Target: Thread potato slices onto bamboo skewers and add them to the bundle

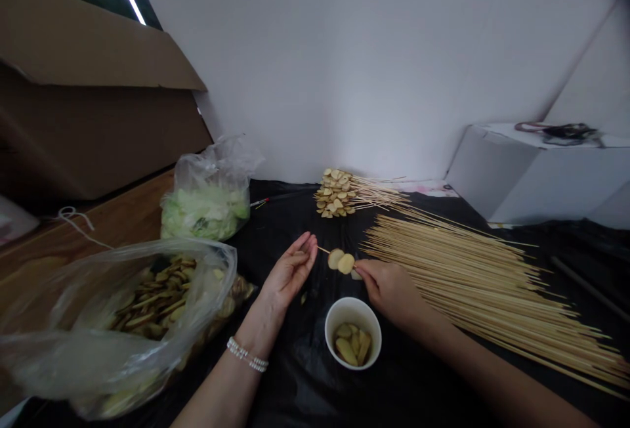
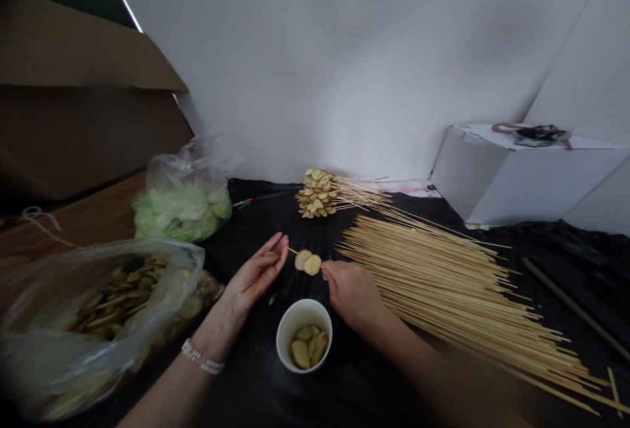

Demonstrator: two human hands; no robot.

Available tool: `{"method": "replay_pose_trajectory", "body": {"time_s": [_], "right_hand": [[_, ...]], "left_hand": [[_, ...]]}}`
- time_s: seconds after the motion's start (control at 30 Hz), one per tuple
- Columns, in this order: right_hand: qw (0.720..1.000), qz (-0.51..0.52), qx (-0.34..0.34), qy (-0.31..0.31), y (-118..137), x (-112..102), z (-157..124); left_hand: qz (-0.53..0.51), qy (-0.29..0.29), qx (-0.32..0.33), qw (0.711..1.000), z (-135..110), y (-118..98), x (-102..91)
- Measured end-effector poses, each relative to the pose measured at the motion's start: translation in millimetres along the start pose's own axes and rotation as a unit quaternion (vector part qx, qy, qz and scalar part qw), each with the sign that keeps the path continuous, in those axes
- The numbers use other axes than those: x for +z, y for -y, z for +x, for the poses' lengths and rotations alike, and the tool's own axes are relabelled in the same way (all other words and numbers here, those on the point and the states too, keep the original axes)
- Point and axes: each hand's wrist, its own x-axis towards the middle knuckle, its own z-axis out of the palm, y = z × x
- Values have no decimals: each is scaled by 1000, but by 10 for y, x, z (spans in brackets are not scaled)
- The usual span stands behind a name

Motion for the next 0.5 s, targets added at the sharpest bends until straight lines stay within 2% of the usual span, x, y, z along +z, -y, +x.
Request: {"method": "replay_pose_trajectory", "body": {"time_s": [0.1,0.23,0.43,0.5], "right_hand": [[1000,6,-12,-3,0,14,-9],[1000,13,-19,-12,-4,17,-9],[1000,8,-17,-17,-27,-14,2],[1000,6,-11,-19,-41,-24,8]], "left_hand": [[49,15,18,999,-23,37,10],[124,7,57,991,-85,113,34],[223,36,63,972,-77,143,-16],[254,15,91,963,-49,139,-44]]}}
